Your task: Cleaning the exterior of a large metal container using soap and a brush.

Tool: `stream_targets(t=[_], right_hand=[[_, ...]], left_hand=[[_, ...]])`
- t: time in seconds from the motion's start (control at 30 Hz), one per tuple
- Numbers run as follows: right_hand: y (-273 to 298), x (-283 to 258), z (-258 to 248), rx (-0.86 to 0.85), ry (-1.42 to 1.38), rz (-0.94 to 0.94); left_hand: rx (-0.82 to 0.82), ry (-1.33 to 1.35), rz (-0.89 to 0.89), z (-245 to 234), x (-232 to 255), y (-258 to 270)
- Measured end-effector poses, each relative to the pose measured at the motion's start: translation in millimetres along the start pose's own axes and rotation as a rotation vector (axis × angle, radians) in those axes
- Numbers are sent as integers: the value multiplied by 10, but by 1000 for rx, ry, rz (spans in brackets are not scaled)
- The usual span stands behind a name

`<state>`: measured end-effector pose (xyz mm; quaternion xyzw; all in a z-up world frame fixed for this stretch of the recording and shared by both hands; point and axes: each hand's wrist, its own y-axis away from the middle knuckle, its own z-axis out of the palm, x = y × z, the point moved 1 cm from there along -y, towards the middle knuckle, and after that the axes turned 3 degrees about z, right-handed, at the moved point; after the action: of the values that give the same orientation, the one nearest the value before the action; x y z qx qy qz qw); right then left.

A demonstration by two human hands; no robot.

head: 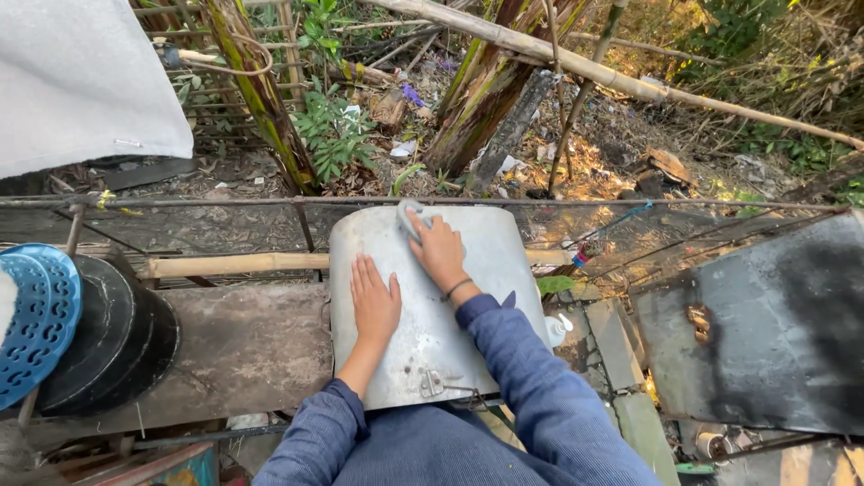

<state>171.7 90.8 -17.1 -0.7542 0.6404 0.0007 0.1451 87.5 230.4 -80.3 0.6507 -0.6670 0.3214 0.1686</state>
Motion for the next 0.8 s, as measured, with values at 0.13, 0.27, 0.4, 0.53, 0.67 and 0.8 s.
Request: stream_targets(t=[0.13,0.27,0.4,0.53,0.67,0.8], right_hand=[[-207,-210,141,24,40,82],[40,-383,17,-43,-3,-78],[172,-333,-98,-82,-41,-26],[-8,-364,52,-1,6,81],[250,-544,-2,-6,-37,-77],[446,-422,-246,-66,-76,-138]], left_hand=[[16,37,5,46,-59,-44],[40,138,-9,10,-69,-4],[51,185,-33,-29,-20,-6],[62,199,-19,-110,44,-35],[112,271,17,-253,74,101],[176,281,13,-222,38,28]])
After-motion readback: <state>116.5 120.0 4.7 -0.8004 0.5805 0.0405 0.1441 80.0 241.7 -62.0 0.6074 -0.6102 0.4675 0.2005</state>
